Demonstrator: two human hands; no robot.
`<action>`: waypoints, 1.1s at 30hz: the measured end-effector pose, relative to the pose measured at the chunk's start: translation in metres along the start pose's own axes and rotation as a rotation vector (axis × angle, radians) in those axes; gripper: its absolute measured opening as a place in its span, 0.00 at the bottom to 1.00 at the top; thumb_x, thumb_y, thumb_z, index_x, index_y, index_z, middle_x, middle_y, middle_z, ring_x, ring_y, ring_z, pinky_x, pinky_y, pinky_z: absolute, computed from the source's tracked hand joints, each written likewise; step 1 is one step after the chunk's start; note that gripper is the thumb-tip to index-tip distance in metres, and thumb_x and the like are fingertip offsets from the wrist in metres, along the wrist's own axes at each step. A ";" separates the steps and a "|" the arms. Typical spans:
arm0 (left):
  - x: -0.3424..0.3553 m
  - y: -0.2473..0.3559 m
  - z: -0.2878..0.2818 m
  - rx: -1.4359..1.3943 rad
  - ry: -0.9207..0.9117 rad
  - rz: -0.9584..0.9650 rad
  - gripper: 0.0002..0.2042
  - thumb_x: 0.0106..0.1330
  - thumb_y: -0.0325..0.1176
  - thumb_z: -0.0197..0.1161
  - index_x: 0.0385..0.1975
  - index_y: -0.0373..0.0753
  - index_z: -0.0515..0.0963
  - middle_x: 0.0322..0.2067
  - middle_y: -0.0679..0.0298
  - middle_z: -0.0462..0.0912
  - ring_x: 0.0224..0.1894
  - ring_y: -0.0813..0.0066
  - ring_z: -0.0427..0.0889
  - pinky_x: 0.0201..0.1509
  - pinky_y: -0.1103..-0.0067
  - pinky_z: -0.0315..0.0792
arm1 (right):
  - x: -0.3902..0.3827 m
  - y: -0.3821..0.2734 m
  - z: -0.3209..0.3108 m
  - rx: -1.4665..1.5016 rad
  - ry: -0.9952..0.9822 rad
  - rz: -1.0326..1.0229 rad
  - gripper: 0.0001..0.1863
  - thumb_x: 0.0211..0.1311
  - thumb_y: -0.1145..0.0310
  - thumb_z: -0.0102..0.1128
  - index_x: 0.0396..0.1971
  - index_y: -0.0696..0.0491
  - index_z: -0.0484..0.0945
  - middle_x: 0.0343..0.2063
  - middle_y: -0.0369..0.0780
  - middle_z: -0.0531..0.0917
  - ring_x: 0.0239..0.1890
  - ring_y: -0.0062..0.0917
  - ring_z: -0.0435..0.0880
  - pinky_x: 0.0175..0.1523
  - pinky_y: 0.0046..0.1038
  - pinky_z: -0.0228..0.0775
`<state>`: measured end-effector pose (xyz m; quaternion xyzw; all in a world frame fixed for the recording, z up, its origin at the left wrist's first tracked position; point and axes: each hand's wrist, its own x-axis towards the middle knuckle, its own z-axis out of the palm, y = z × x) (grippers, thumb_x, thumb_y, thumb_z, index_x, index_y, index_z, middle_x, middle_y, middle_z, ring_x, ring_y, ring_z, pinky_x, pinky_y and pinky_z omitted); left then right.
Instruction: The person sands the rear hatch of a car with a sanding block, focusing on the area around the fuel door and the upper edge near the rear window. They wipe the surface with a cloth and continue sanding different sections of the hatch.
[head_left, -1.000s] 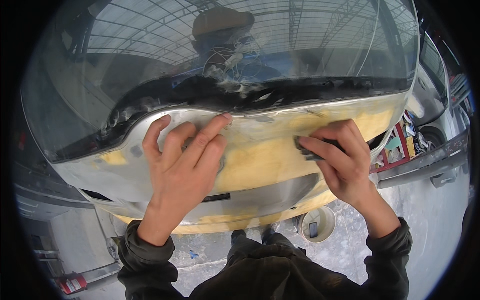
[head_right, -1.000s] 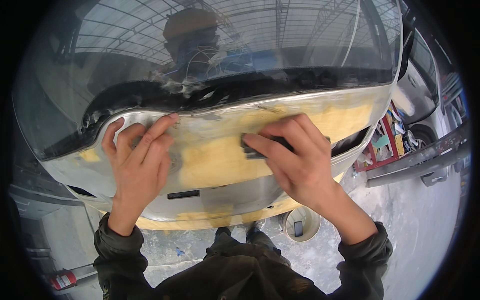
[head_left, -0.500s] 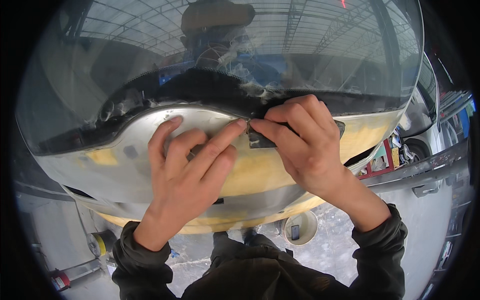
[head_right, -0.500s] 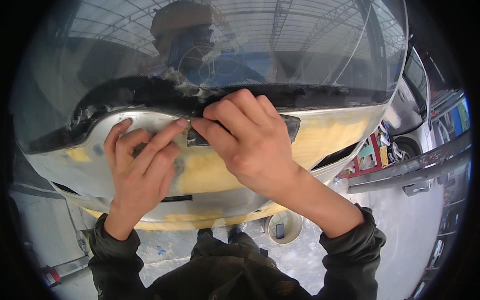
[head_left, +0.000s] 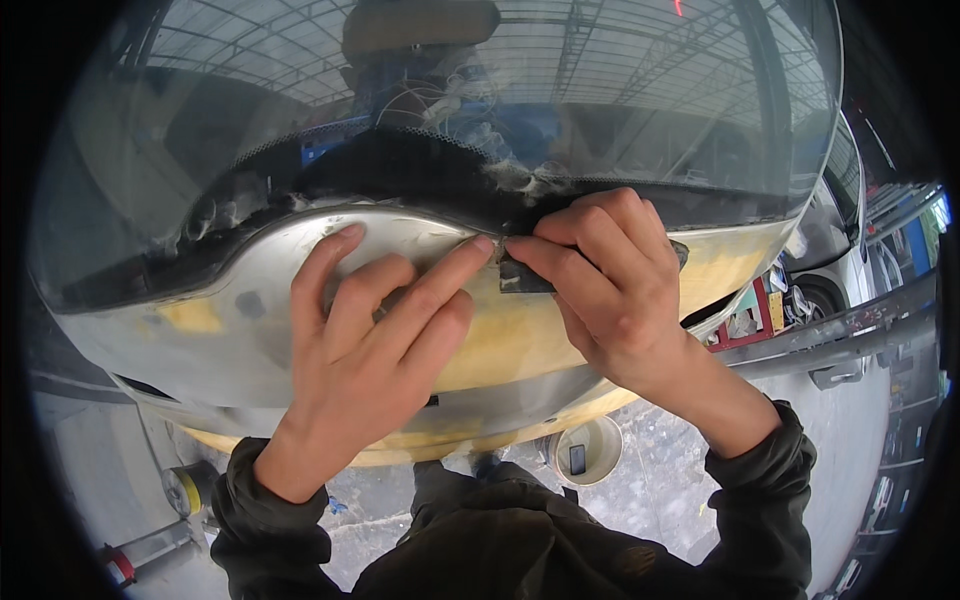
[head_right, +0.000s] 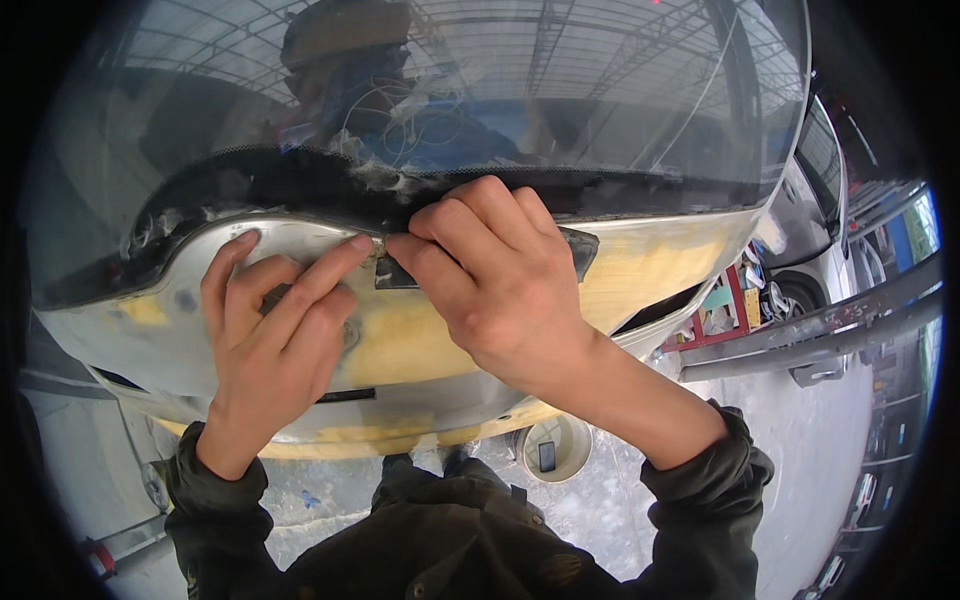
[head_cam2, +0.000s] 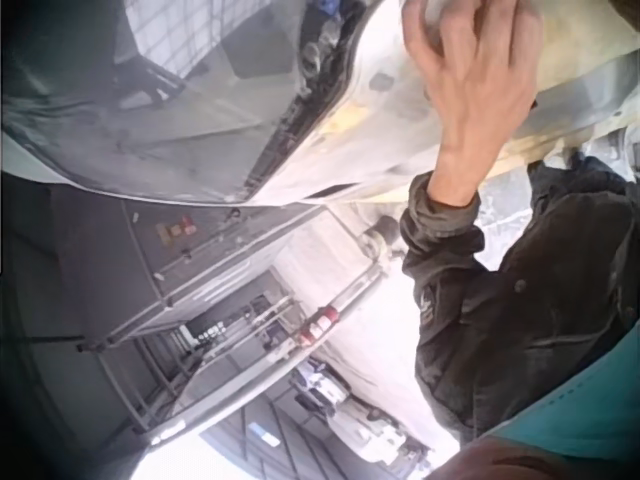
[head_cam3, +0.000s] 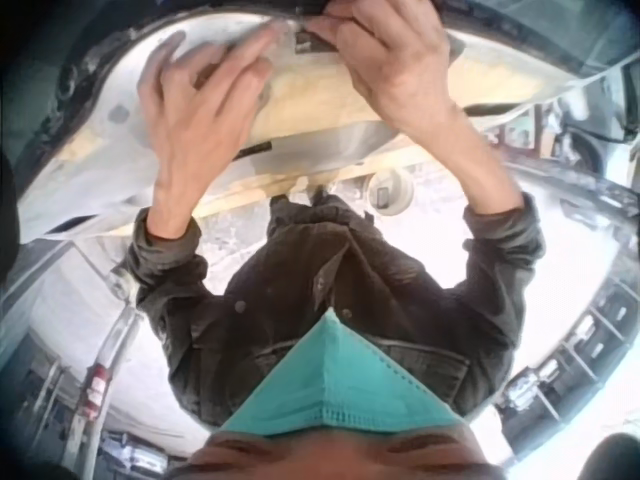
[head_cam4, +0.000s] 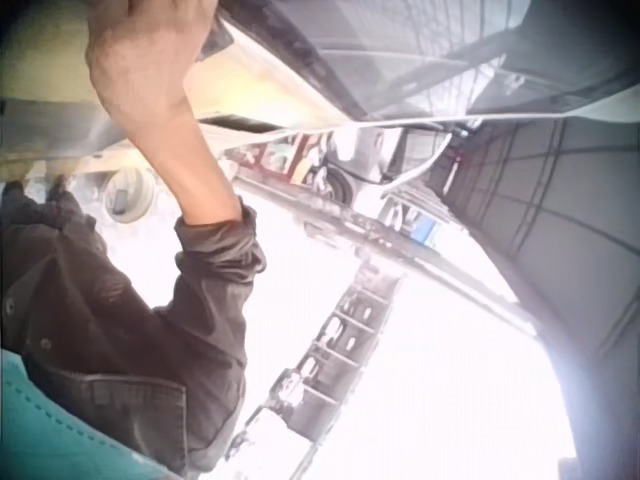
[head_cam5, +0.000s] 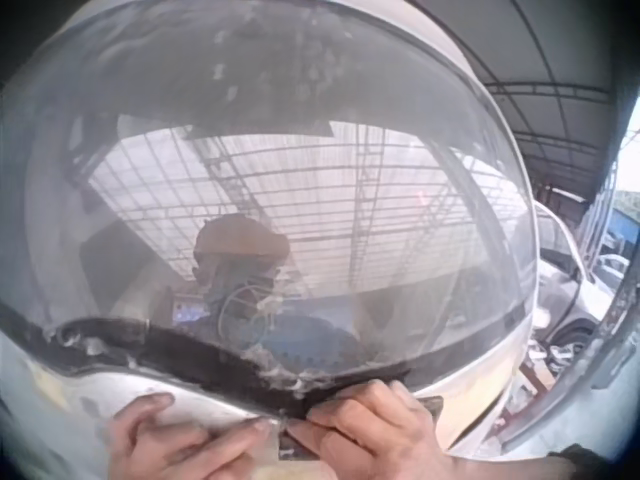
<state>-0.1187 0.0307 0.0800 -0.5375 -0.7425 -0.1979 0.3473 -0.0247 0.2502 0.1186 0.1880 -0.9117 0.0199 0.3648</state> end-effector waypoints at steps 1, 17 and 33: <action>0.000 -0.001 -0.001 0.008 0.006 -0.004 0.05 0.56 0.26 0.68 0.29 0.42 0.79 0.58 0.76 0.86 0.44 0.71 0.76 0.72 0.61 0.66 | -0.002 0.003 0.002 0.009 0.007 -0.017 0.21 0.38 0.79 0.67 0.39 0.57 0.90 0.36 0.38 0.84 0.39 0.34 0.82 0.41 0.33 0.75; 0.003 -0.010 -0.011 -0.011 -0.004 0.031 0.04 0.60 0.25 0.66 0.31 0.40 0.78 0.59 0.67 0.86 0.57 0.66 0.81 0.71 0.60 0.70 | 0.001 0.002 0.010 0.009 0.070 -0.077 0.20 0.40 0.75 0.67 0.39 0.56 0.88 0.37 0.37 0.84 0.39 0.33 0.82 0.42 0.33 0.72; 0.021 0.036 0.024 -0.175 -0.066 0.116 0.07 0.62 0.27 0.66 0.40 0.37 0.83 0.61 0.64 0.85 0.67 0.63 0.79 0.76 0.62 0.70 | -0.080 0.006 -0.078 -0.031 -0.094 0.303 0.21 0.46 0.82 0.70 0.44 0.56 0.87 0.37 0.41 0.84 0.39 0.37 0.81 0.43 0.36 0.76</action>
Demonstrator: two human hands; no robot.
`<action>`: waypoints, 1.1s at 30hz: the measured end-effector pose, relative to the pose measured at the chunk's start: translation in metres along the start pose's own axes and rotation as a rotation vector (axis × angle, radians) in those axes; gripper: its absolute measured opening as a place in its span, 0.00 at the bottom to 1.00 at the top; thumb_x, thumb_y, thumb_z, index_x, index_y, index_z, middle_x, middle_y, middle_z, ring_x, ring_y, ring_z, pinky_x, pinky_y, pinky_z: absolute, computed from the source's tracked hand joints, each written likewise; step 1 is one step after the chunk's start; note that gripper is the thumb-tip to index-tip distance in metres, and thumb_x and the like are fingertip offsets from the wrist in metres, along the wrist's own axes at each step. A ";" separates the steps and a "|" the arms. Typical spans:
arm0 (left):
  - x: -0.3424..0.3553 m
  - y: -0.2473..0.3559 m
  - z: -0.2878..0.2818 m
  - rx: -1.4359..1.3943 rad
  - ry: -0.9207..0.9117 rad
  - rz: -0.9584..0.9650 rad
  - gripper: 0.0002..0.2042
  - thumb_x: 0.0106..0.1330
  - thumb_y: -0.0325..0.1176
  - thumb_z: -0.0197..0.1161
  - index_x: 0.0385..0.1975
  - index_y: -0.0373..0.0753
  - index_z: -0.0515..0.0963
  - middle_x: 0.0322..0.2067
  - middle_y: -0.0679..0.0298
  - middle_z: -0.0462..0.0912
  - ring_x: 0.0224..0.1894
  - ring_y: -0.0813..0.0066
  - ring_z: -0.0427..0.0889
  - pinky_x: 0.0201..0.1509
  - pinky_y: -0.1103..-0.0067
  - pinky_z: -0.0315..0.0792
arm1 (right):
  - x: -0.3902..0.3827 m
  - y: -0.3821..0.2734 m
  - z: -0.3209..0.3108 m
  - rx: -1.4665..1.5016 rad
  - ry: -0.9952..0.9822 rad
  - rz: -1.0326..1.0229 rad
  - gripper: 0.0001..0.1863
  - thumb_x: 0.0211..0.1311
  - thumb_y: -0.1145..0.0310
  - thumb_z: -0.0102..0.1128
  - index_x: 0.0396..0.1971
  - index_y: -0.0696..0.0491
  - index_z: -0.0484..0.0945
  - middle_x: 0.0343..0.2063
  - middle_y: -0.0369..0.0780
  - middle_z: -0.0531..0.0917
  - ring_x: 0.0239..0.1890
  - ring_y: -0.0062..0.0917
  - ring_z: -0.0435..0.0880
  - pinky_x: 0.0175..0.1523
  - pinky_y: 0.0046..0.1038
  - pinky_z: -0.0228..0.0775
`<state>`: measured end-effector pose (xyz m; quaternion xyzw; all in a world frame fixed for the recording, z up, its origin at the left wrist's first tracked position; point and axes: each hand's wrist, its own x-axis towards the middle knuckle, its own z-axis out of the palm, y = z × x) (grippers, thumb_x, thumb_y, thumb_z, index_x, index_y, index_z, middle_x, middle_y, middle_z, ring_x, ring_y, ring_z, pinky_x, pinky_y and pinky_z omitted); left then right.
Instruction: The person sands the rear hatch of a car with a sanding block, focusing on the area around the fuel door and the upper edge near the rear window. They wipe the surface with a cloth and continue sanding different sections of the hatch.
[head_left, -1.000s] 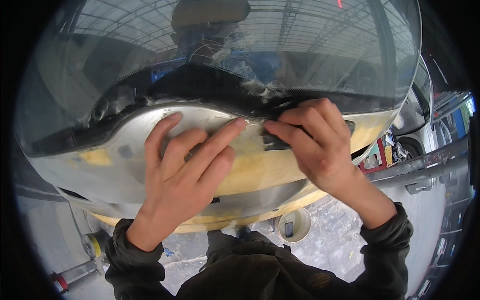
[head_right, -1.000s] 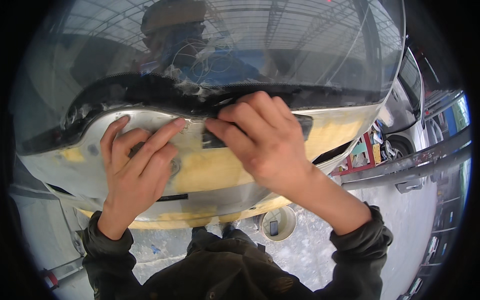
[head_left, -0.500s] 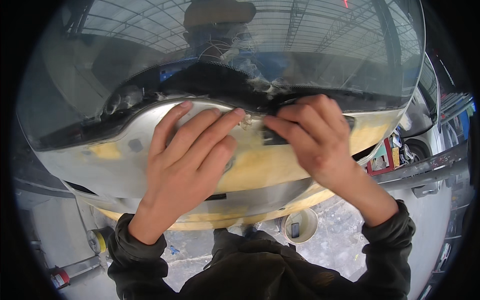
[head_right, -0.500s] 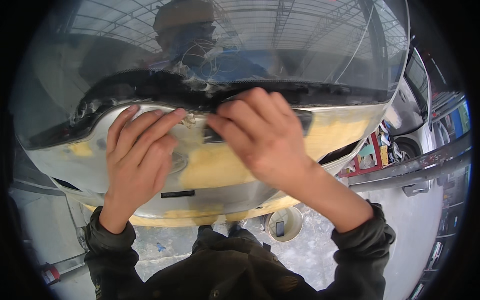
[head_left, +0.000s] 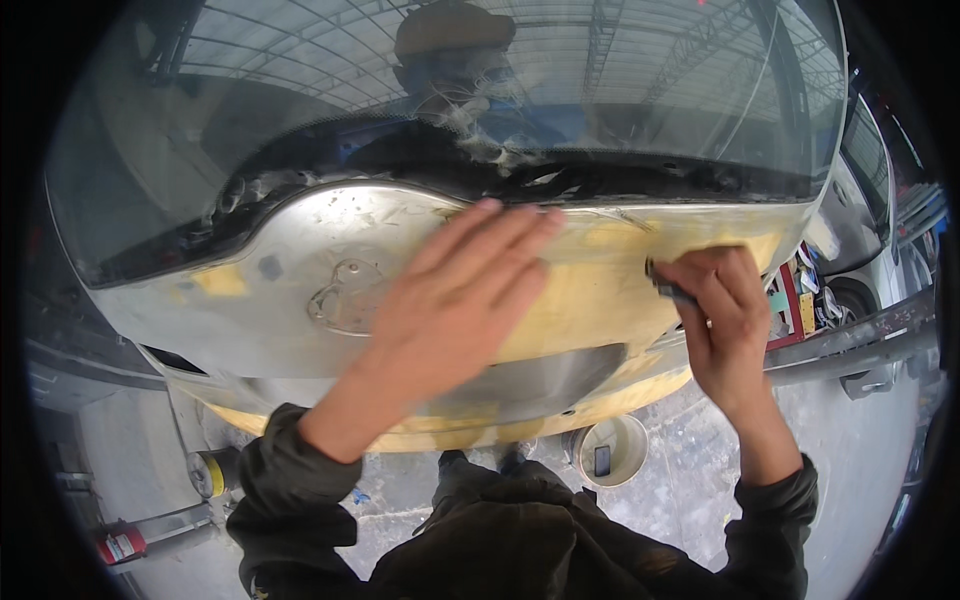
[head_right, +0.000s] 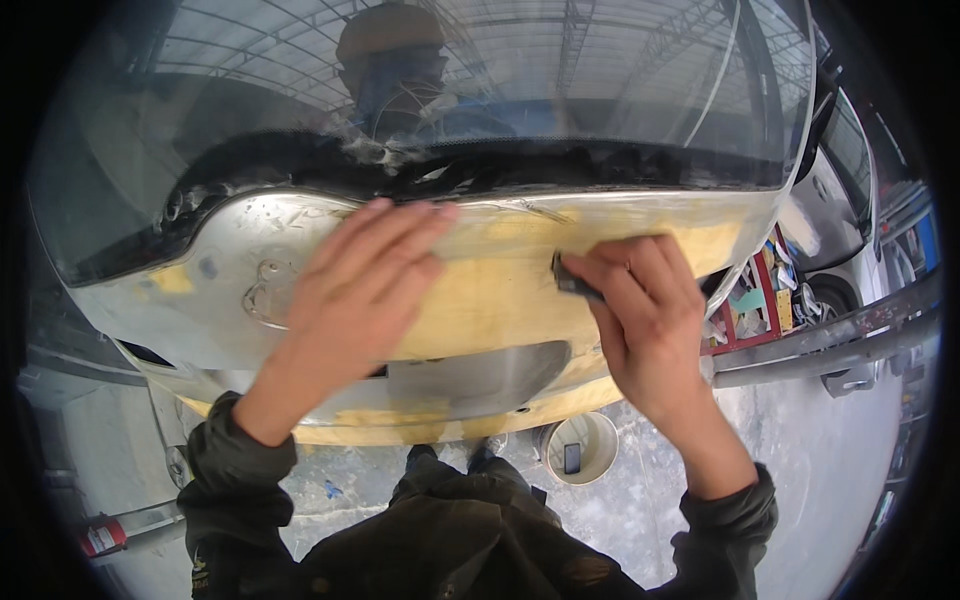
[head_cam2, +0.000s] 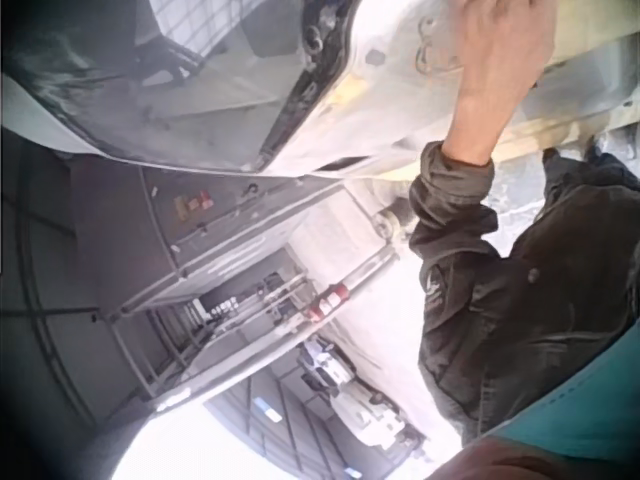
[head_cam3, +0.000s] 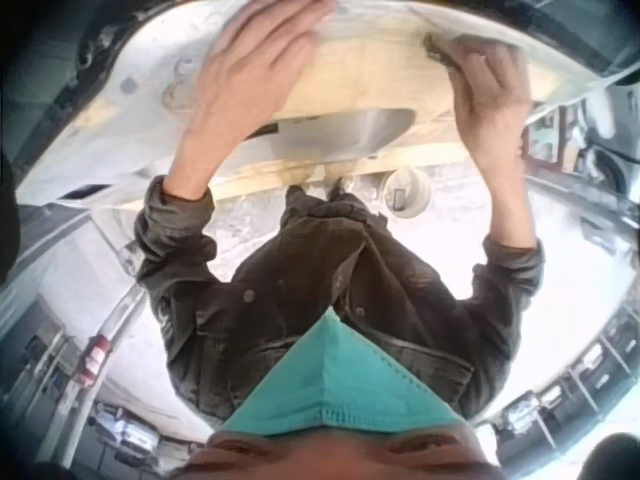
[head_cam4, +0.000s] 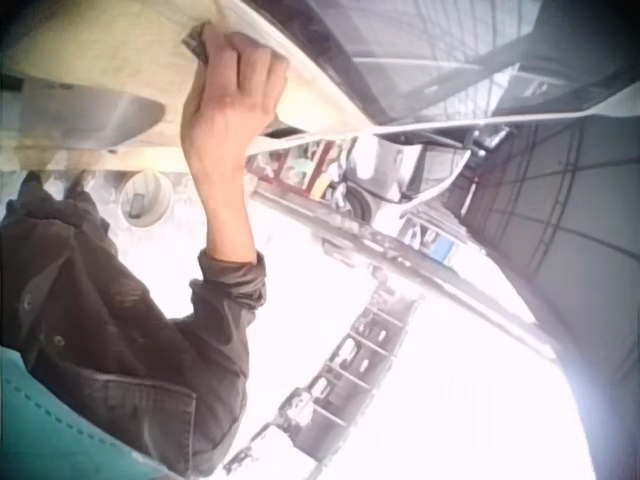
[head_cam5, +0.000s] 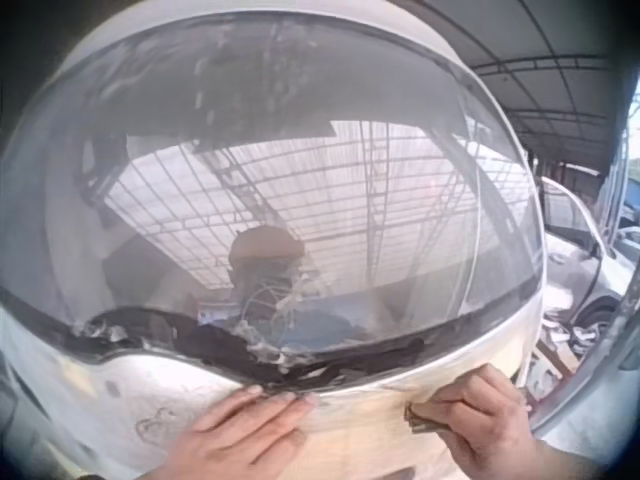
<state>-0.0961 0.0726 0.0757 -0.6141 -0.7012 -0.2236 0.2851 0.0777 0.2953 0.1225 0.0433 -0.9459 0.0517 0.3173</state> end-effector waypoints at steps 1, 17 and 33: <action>0.006 0.009 0.013 -0.063 0.002 0.007 0.08 0.63 0.28 0.66 0.41 0.38 0.83 0.61 0.64 0.85 0.67 0.63 0.79 0.76 0.63 0.69 | -0.011 -0.003 0.002 0.084 0.001 0.068 0.19 0.49 0.83 0.70 0.44 0.57 0.87 0.37 0.42 0.84 0.39 0.38 0.82 0.44 0.35 0.76; -0.006 0.096 0.028 -0.214 0.304 -0.012 0.14 0.53 0.32 0.77 0.41 0.49 0.90 0.51 0.68 0.84 0.53 0.66 0.80 0.59 0.65 0.77 | -0.048 -0.038 0.034 1.545 0.016 1.069 0.09 0.78 0.69 0.61 0.47 0.57 0.84 0.37 0.32 0.87 0.36 0.10 0.82 0.41 0.16 0.73; -0.017 0.092 0.002 -1.317 -0.184 -0.750 0.13 0.71 0.31 0.71 0.49 0.31 0.83 0.40 0.60 0.89 0.44 0.76 0.86 0.49 0.78 0.78 | -0.055 -0.039 0.022 1.480 -0.079 0.627 0.20 0.71 0.73 0.71 0.60 0.60 0.81 0.44 0.36 0.89 0.42 0.16 0.84 0.48 0.21 0.75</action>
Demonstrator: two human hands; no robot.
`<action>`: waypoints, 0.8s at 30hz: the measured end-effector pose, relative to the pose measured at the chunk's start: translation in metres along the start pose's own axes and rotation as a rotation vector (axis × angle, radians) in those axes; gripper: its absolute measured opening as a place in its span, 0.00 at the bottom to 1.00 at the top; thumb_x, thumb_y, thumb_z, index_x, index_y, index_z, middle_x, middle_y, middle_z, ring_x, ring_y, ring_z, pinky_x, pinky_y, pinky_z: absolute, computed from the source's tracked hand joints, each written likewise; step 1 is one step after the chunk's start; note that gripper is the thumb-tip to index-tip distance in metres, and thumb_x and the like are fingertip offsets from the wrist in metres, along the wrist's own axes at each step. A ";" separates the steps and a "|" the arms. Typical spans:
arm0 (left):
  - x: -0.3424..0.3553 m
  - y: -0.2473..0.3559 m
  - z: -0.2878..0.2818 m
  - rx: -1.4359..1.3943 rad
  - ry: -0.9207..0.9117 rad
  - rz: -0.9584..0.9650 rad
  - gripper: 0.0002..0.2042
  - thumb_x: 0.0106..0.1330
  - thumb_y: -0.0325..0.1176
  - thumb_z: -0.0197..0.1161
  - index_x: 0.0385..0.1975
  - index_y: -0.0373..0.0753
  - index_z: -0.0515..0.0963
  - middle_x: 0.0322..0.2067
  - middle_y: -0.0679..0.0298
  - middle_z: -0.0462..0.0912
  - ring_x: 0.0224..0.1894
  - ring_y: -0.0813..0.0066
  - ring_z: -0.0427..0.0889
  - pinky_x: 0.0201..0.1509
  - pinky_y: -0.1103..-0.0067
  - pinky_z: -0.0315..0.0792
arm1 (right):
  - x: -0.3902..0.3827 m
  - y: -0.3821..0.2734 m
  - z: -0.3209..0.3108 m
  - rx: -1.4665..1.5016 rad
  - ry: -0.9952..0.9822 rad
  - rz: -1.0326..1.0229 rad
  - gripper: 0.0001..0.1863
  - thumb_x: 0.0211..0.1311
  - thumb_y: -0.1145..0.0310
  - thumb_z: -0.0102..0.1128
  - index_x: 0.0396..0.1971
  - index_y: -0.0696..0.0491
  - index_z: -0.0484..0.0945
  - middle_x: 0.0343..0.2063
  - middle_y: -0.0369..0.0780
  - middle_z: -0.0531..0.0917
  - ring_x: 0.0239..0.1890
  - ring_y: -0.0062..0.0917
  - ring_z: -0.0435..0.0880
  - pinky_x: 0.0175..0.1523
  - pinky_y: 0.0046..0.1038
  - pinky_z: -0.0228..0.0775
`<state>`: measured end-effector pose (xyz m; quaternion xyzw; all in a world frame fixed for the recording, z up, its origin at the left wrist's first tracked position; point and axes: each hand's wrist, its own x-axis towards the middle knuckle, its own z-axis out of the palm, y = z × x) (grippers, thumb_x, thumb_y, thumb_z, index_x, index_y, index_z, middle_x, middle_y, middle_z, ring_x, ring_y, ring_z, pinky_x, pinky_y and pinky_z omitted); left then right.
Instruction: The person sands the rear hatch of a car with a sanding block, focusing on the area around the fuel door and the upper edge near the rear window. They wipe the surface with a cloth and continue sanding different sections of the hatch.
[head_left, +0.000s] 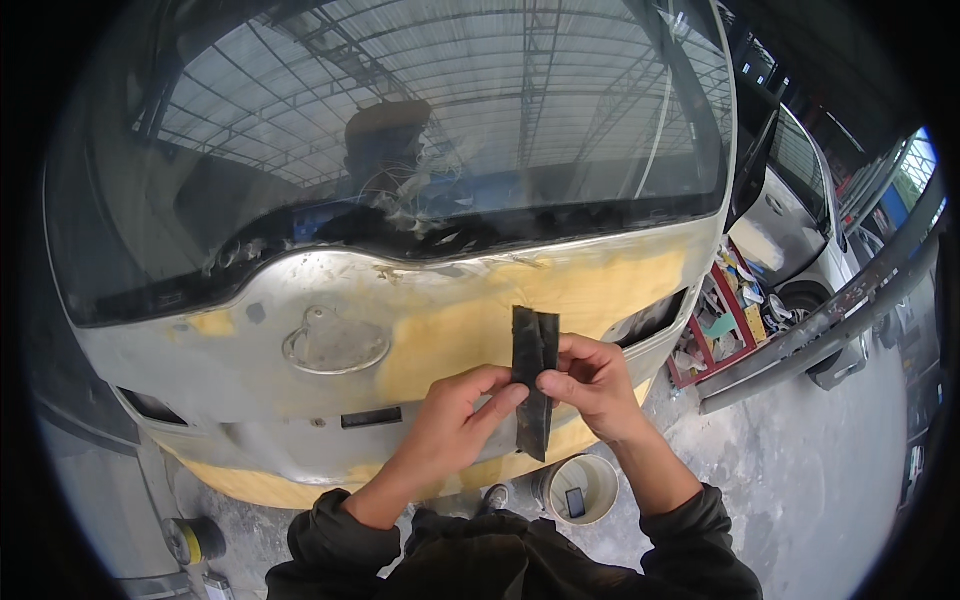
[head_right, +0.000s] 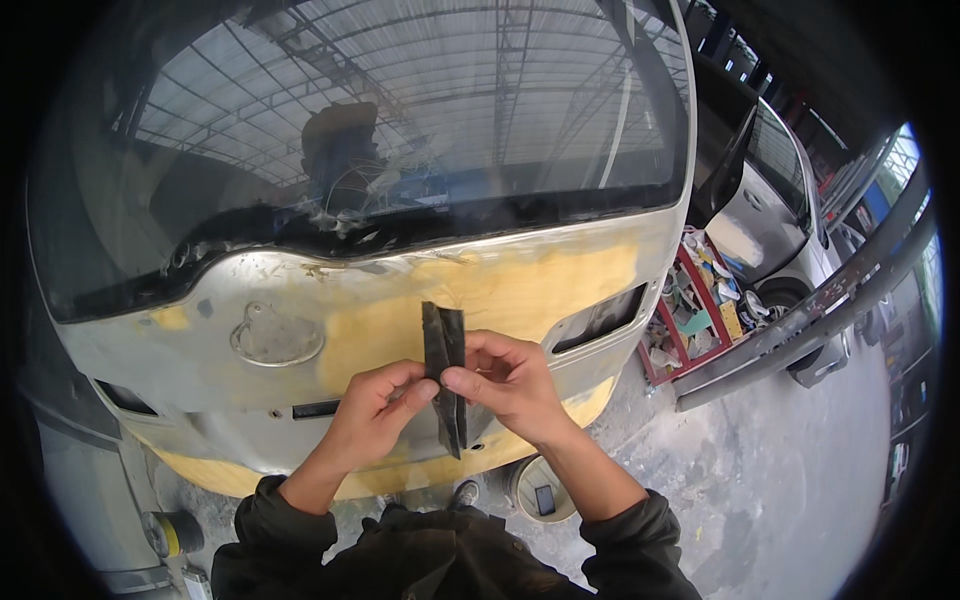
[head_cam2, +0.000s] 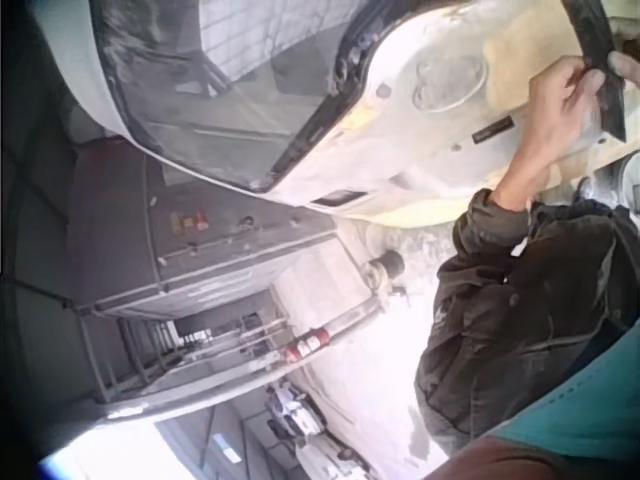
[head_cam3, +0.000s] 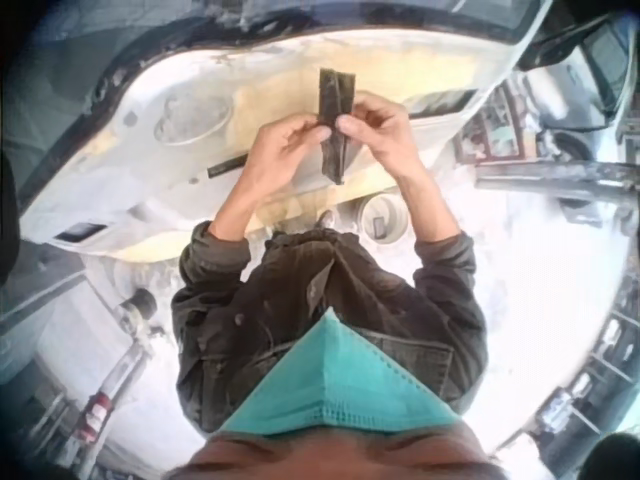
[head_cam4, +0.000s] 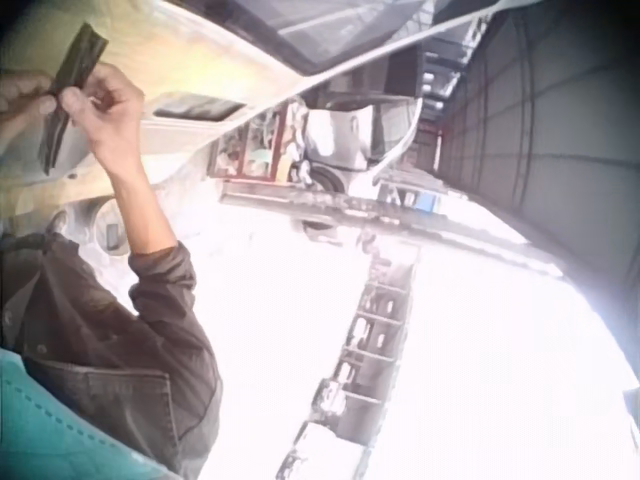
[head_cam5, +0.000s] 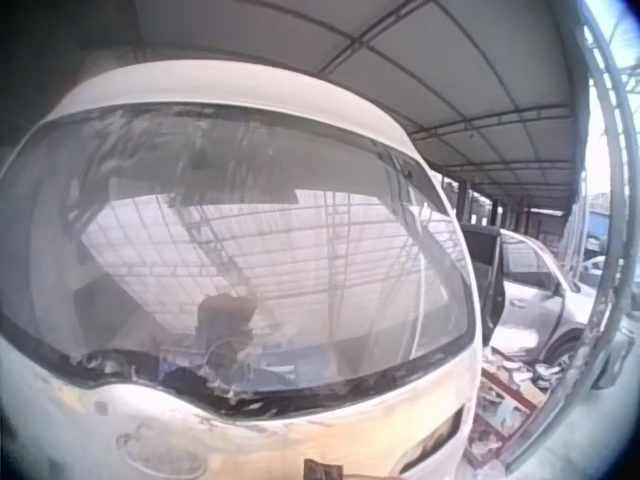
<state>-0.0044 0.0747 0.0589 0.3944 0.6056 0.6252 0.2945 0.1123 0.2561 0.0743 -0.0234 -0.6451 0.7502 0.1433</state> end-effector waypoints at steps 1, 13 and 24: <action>-0.001 -0.002 0.002 0.067 0.010 0.077 0.15 0.70 0.34 0.73 0.49 0.31 0.82 0.40 0.58 0.89 0.43 0.72 0.87 0.48 0.76 0.79 | -0.001 0.004 0.003 -0.043 0.026 -0.021 0.19 0.70 0.74 0.71 0.59 0.59 0.82 0.42 0.35 0.89 0.40 0.14 0.83 0.47 0.19 0.74; -0.006 -0.016 0.001 -0.313 0.096 -0.039 0.17 0.82 0.32 0.59 0.65 0.33 0.72 0.44 0.64 0.89 0.43 0.86 0.82 0.45 0.83 0.75 | 0.003 0.019 -0.006 0.226 0.216 0.045 0.07 0.76 0.71 0.64 0.45 0.59 0.86 0.39 0.32 0.88 0.42 0.12 0.82 0.52 0.19 0.73; -0.015 -0.016 0.016 0.733 0.496 0.454 0.27 0.72 0.31 0.68 0.70 0.33 0.70 0.62 0.47 0.76 0.57 0.48 0.79 0.61 0.65 0.75 | 0.007 0.013 0.027 0.096 0.220 -0.065 0.11 0.72 0.79 0.65 0.51 0.63 0.85 0.46 0.37 0.89 0.45 0.15 0.84 0.54 0.22 0.76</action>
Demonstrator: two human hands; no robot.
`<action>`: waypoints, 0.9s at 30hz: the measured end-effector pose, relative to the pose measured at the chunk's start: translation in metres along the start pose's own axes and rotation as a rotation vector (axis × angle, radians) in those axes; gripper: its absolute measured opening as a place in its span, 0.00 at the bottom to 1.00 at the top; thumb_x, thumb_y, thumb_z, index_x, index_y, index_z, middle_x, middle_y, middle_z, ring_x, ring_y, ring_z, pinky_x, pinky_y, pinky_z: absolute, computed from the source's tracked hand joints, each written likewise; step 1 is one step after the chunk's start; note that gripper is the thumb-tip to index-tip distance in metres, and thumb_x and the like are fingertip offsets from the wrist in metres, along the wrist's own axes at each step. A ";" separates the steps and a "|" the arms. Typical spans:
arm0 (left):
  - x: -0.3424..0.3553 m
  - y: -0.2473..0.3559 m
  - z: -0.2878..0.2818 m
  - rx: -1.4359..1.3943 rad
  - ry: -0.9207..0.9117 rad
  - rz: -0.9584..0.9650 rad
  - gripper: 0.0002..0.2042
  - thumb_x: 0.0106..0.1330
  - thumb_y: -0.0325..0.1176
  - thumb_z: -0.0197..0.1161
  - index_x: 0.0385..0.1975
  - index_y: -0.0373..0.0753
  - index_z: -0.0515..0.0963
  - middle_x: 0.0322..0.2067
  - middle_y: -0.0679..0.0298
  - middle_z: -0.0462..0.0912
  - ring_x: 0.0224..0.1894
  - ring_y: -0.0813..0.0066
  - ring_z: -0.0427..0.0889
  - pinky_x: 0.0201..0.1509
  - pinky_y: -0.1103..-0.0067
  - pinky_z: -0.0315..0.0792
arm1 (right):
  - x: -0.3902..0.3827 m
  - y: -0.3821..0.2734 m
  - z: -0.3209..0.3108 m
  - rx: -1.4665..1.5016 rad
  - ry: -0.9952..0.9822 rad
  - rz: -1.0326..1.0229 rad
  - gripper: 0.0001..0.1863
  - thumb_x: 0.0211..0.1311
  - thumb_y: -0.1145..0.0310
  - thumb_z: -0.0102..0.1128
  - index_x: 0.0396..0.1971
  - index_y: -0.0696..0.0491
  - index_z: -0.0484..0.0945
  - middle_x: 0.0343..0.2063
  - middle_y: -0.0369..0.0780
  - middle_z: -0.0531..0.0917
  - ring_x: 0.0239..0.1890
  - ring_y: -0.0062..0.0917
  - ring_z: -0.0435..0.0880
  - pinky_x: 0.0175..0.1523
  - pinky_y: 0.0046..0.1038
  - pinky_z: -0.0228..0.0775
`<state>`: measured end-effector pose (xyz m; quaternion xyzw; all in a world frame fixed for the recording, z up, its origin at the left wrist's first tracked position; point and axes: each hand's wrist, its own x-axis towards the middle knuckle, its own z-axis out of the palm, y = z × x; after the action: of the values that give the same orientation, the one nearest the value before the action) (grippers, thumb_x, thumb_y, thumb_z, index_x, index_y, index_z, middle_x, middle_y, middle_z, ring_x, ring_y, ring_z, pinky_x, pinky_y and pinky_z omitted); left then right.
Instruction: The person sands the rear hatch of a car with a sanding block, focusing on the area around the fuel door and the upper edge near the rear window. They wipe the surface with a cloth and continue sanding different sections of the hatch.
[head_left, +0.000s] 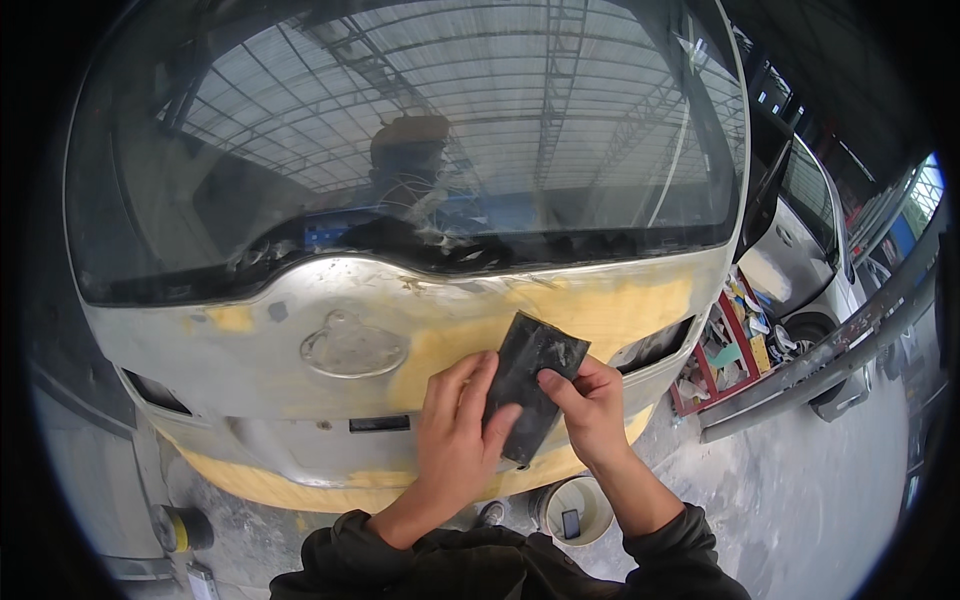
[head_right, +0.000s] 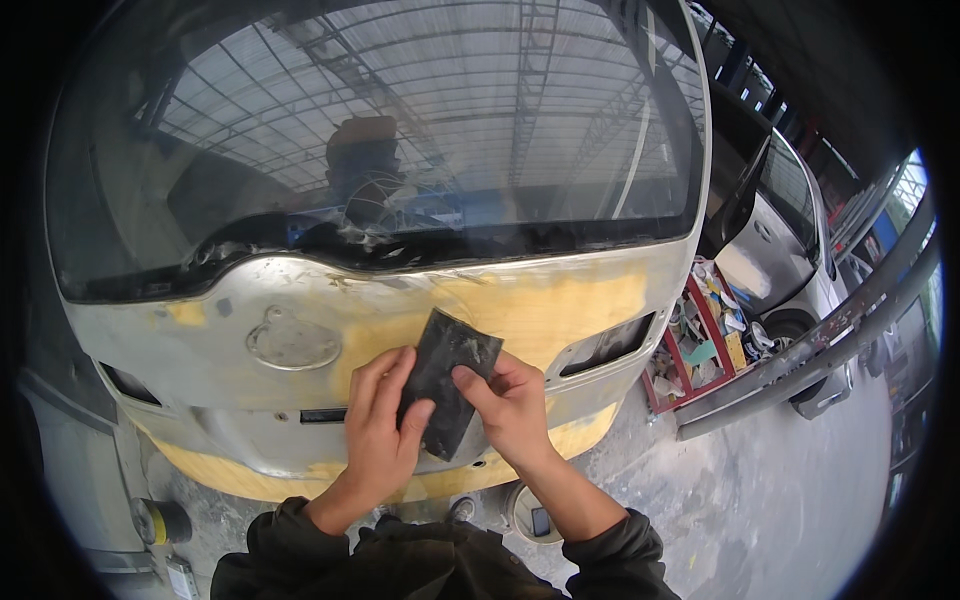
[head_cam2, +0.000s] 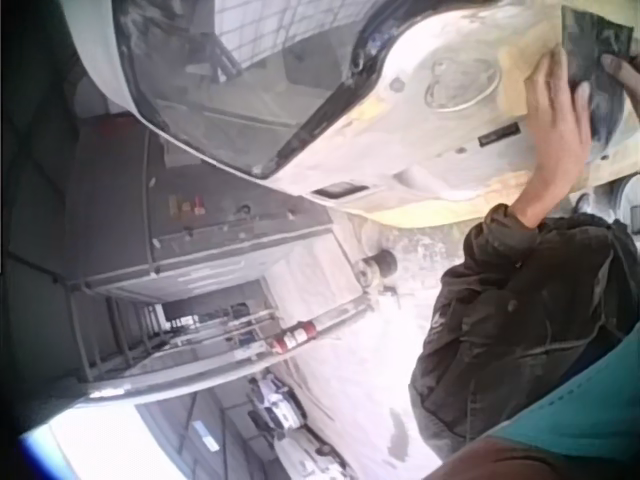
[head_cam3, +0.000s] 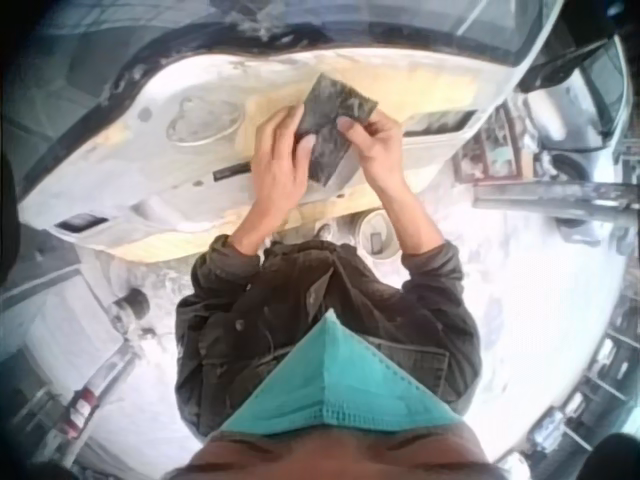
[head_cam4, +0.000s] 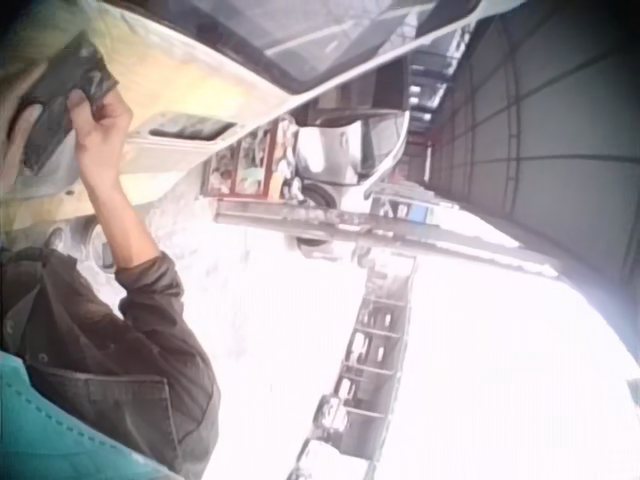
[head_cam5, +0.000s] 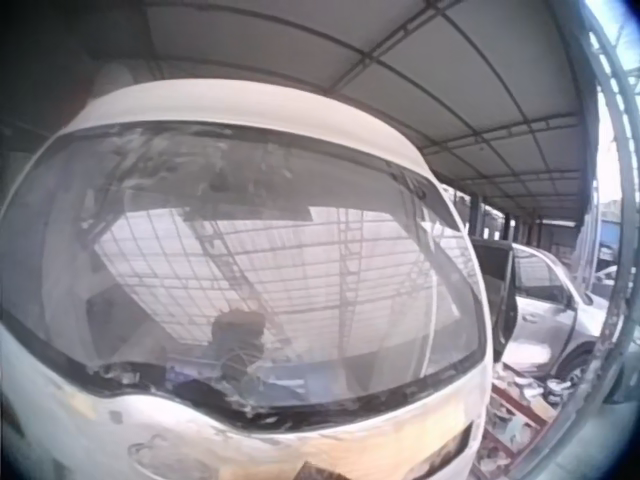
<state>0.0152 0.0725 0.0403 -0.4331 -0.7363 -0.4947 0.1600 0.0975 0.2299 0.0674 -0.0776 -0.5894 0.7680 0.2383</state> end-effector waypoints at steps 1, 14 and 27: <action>0.000 0.002 -0.002 -0.003 -0.048 0.005 0.29 0.71 0.31 0.69 0.70 0.33 0.70 0.64 0.47 0.74 0.58 0.45 0.78 0.61 0.64 0.75 | -0.002 0.000 0.002 0.002 -0.025 -0.007 0.11 0.72 0.79 0.65 0.51 0.63 0.85 0.46 0.37 0.89 0.45 0.16 0.84 0.54 0.22 0.76; -0.020 -0.011 -0.001 -0.806 -0.407 -0.486 0.10 0.80 0.32 0.62 0.54 0.34 0.79 0.37 0.64 0.87 0.38 0.84 0.78 0.43 0.79 0.75 | 0.009 0.005 0.009 -0.008 -0.313 -0.012 0.17 0.70 0.78 0.69 0.57 0.64 0.81 0.50 0.41 0.88 0.50 0.20 0.86 0.50 0.22 0.80; -0.028 -0.027 -0.005 -0.562 -0.412 -0.404 0.33 0.72 0.31 0.70 0.73 0.36 0.62 0.67 0.52 0.73 0.62 0.61 0.81 0.61 0.69 0.79 | 0.094 -0.032 0.032 -1.409 -0.323 -1.027 0.27 0.40 0.79 0.72 0.48 0.53 0.89 0.41 0.38 0.84 0.39 0.32 0.82 0.41 0.33 0.79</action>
<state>0.0093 0.0507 0.0082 -0.3966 -0.6595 -0.6009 -0.2161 0.0109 0.2514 0.1220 0.1772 -0.9140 0.0263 0.3640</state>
